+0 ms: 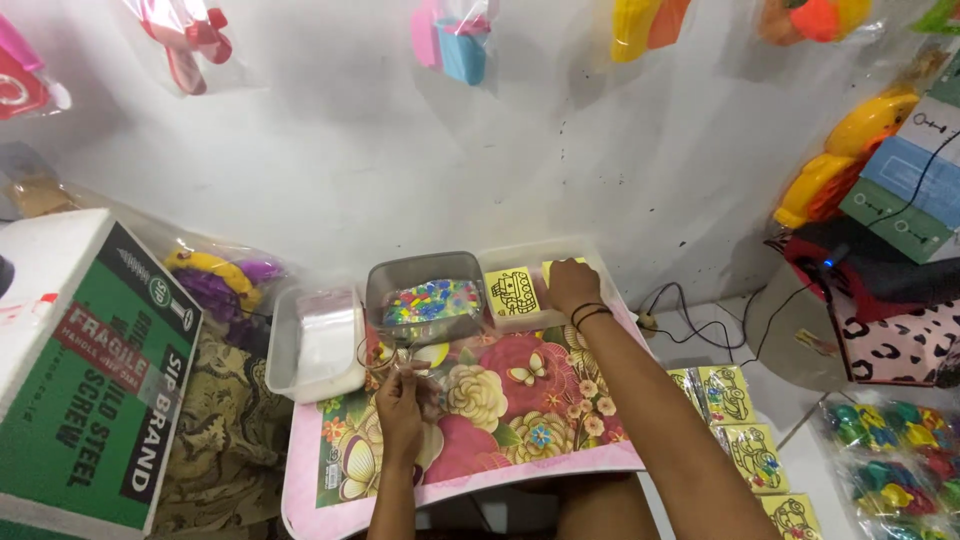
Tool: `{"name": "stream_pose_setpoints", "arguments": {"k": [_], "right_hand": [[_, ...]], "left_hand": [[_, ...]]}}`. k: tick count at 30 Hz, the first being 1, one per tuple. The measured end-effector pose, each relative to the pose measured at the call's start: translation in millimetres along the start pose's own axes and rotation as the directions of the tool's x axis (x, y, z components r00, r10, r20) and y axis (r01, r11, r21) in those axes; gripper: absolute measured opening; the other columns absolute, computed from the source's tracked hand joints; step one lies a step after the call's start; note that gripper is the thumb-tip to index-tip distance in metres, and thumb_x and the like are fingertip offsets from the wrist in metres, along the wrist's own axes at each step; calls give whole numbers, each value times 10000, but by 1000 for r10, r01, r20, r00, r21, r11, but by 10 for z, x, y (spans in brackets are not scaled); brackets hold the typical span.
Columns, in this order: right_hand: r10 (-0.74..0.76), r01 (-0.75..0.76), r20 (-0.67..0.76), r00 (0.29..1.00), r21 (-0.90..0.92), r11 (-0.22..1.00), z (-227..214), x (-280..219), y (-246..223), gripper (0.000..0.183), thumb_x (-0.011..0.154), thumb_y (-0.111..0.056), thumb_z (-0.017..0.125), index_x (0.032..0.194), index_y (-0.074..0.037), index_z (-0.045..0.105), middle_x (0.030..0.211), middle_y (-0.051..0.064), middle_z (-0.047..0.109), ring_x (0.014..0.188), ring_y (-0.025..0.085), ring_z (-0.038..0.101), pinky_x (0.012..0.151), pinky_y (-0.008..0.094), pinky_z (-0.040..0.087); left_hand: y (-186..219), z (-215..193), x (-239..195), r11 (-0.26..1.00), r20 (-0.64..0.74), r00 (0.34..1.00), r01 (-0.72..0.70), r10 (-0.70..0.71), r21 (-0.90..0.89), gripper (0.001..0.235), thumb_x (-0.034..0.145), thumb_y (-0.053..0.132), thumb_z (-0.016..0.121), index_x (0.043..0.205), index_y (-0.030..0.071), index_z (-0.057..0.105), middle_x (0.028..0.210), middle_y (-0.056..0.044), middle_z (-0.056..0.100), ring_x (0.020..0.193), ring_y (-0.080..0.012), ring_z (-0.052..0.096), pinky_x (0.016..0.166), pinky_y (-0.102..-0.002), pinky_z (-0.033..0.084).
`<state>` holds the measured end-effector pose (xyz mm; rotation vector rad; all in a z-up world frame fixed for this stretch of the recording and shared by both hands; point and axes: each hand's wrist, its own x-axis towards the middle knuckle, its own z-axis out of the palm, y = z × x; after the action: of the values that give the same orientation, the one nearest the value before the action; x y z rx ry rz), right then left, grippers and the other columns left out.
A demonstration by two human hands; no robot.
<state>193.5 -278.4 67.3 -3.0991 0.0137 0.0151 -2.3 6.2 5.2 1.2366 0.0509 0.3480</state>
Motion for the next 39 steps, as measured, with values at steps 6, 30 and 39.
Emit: {"name": "stream_pose_setpoints", "arguments": {"k": [6,30,39], "right_hand": [[-68,61,-57,996,-118,991,214,183,-69,229,860,-116,604,1039,-143,743,986,99,747,891,357,750,686,438,605],[-279,12,-108,954,945,-327,554,-1307,193,277,743,-54,680,961,100,755,879,243,753,770,286,744,747,379,584],[-181,32,-143,973,862,-506,767,-1298,-11,686,561,13,540,1221,117,695,1097,235,742,1055,336,658,1056,428,430]], "left_hand": [[34,43,-5,998,-15,1000,-16,17,68,406,1056,360,465,996,29,693,644,-129,701,471,-154,576,475,-282,453],[-152,-32,63,998,-86,995,-51,54,37,421,1076,358,457,976,55,731,571,-132,681,433,-144,637,415,-214,496],[-280,-66,117,1000,-52,998,-23,23,3,425,1058,392,476,985,49,716,588,-137,692,440,-157,631,411,-222,483]]}}
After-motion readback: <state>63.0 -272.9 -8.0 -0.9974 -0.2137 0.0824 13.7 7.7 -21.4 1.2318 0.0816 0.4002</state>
